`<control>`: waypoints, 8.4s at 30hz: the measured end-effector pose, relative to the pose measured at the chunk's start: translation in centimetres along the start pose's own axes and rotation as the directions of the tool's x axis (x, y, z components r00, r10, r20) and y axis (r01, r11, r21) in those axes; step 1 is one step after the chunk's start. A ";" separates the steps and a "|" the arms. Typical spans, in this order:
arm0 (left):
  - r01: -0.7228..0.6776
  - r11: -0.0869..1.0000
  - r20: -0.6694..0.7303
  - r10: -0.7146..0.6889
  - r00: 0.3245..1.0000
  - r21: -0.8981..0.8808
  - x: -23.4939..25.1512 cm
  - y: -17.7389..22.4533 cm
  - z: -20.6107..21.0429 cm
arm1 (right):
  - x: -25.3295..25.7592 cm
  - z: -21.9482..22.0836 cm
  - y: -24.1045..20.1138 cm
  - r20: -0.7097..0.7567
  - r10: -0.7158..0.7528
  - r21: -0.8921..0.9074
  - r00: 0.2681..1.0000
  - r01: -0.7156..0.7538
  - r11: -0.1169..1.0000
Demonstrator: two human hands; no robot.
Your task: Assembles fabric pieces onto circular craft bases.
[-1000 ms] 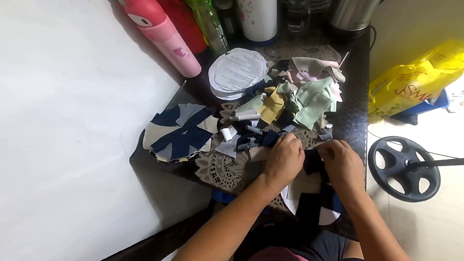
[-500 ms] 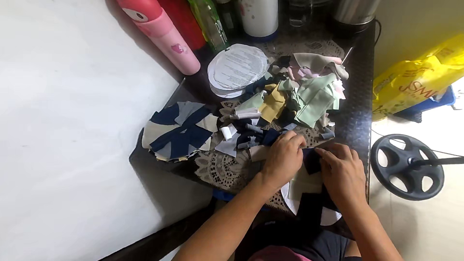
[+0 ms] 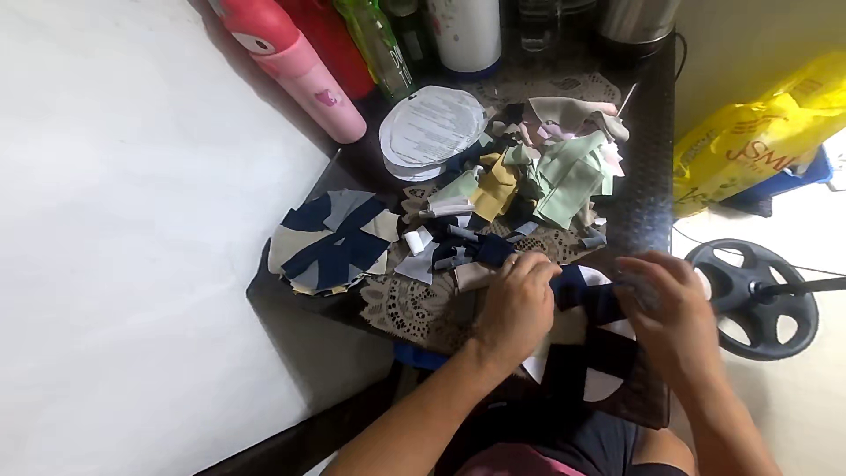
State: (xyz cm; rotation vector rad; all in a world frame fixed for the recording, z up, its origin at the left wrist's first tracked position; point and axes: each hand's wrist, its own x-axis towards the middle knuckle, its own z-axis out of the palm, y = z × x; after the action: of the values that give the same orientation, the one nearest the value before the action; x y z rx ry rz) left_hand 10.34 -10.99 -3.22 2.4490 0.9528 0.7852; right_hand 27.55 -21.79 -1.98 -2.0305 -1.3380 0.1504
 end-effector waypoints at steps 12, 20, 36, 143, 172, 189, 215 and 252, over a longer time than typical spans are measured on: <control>-0.087 0.968 0.492 -0.041 0.869 0.234 -2.7 5.1 3.4 | -3.4 2.1 1.7 -0.289 0.245 0.357 0.925 -0.134 0.924; -0.402 0.913 0.606 0.360 0.710 -0.073 -0.8 1.7 2.5 | -4.2 3.2 2.1 -0.410 0.182 0.379 0.894 -0.014 0.925; 0.207 0.977 0.070 -0.210 0.975 0.043 1.1 -5.1 -7.8 | -4.4 3.1 2.2 -0.390 0.162 0.305 0.906 -0.039 0.952; -0.130 0.977 0.181 0.099 0.978 0.168 5.1 -8.3 -3.7 | -4.3 3.0 2.1 -0.332 0.180 0.295 0.926 -0.079 0.952; 0.378 0.925 0.096 -0.379 0.921 0.025 17.2 -11.2 -9.2 | -4.5 3.2 2.3 -0.375 0.196 0.279 0.906 -0.091 0.956; 0.370 0.927 0.455 -0.357 0.816 0.063 6.4 -8.6 -12.6 | -4.5 3.1 1.8 -0.394 0.160 0.252 0.905 -0.060 0.966; 0.549 0.765 0.304 -0.464 0.832 -0.336 2.0 -7.3 -11.4 | -4.3 3.3 1.9 -0.411 0.141 0.269 0.901 -0.028 0.963; 0.435 0.451 0.453 -0.074 0.888 -0.780 -10.7 1.9 -7.5 | -14.0 3.0 -7.0 -0.184 -0.353 0.298 0.917 0.394 0.869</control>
State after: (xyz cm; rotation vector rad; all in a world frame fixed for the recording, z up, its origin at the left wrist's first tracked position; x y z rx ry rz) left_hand 0.04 -18.67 -0.28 1.3940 0.5351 0.4808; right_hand 14.39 -30.55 -3.77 -1.4482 -1.4891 0.0643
